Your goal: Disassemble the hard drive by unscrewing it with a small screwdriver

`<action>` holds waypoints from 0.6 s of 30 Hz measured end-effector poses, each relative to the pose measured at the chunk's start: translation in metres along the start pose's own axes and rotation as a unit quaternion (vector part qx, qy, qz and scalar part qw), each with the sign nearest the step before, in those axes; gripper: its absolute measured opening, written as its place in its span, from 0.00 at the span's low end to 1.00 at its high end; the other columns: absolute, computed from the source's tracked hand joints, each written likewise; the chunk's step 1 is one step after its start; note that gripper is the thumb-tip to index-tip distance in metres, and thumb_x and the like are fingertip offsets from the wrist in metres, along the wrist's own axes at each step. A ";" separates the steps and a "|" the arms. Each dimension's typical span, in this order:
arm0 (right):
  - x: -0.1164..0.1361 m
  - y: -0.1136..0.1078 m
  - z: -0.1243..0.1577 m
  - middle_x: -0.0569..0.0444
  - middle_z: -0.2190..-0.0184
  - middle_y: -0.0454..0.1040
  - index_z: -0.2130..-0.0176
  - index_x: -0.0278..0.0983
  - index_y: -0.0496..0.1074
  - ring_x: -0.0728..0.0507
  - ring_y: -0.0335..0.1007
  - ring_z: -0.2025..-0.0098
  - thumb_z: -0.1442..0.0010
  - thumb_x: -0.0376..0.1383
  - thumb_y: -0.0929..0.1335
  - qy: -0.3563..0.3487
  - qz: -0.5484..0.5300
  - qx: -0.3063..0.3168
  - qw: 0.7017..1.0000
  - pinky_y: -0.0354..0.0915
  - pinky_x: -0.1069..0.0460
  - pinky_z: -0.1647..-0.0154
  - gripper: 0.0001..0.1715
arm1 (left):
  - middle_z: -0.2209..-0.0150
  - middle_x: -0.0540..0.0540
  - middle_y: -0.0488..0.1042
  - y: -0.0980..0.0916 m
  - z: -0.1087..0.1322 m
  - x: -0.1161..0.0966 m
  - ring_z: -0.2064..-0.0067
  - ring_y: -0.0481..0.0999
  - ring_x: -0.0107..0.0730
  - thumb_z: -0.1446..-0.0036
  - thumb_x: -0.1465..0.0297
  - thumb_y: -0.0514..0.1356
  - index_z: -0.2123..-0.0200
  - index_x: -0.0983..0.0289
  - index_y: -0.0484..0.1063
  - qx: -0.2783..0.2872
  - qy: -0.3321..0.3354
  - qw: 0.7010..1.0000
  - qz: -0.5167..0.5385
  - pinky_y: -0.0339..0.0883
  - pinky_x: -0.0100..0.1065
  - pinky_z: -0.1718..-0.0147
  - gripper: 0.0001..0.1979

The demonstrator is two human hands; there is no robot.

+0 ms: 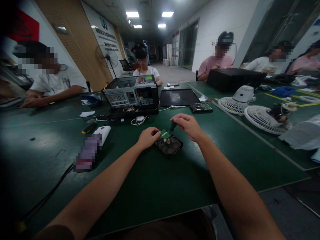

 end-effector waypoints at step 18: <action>0.002 0.016 0.008 0.49 0.62 0.80 0.56 0.40 0.80 0.52 0.56 0.77 0.40 0.41 0.70 0.087 -0.059 0.058 0.993 0.44 0.53 0.81 0.14 | 0.57 0.56 0.80 0.001 -0.001 0.001 0.57 0.78 0.38 0.36 0.58 0.60 0.57 0.60 0.80 0.006 -0.001 1.000 -0.007 0.68 0.35 0.58 0.14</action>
Point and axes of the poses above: each hand's wrist, its own z-axis away from the middle knuckle, its own y-axis out of the palm, x = y × z, the point moved 5 cm from there along -z, towards the middle knuckle
